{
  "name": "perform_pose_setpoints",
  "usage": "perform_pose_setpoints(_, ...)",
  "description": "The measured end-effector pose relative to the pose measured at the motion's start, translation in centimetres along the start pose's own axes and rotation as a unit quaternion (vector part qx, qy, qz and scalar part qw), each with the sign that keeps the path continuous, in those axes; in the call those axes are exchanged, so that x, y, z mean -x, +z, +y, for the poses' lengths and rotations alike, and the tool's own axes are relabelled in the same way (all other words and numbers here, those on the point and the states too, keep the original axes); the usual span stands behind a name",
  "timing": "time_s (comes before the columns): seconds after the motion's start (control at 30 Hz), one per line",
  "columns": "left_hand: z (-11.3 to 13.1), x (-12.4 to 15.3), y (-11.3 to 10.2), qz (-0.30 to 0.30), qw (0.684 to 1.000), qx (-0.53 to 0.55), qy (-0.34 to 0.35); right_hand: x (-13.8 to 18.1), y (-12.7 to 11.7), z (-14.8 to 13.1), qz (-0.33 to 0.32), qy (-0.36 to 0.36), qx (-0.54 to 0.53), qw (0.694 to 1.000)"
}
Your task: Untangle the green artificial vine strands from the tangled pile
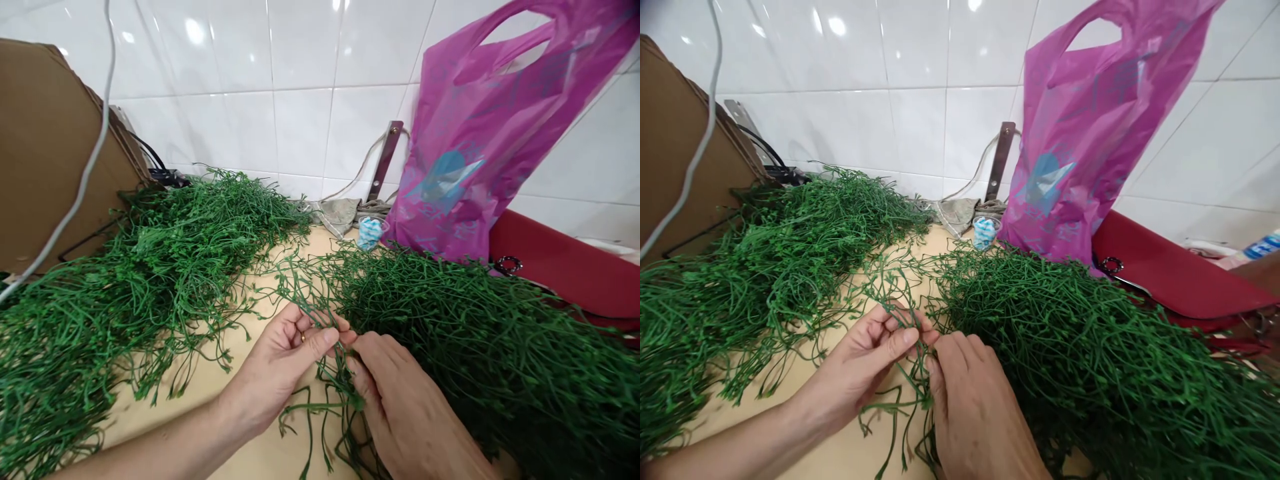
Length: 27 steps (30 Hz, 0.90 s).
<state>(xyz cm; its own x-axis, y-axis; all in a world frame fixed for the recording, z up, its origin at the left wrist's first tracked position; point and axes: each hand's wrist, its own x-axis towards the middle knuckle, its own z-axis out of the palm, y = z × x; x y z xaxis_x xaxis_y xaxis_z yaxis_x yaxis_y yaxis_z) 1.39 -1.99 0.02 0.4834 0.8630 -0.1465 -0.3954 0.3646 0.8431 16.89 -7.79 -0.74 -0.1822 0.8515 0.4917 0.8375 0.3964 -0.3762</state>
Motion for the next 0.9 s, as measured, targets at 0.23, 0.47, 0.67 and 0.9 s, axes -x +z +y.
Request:
perform_pose_setpoints(0.23,0.3,0.4,0.3,0.006,0.997,0.072,-0.038,0.0,0.0,-0.1,-0.027,0.019,-0.105,0.994)
perform_pose_setpoints(0.47,0.2,0.6,-0.8,-0.149,0.980,0.066,-0.112,0.7,1.3,0.9,-0.129,-0.116,-0.087,0.981)
perform_pose_setpoints(0.67,0.4,0.7,-1.1,-0.179,0.958,0.099,-0.201,0.8,-1.0,1.2,-0.188,-0.180,-0.120,0.958)
perform_pose_setpoints(0.9,1.7,-0.9,-1.9,-0.015,0.996,0.071,-0.047,0.0,-3.9,0.1,-0.189,-0.166,-0.084,0.964)
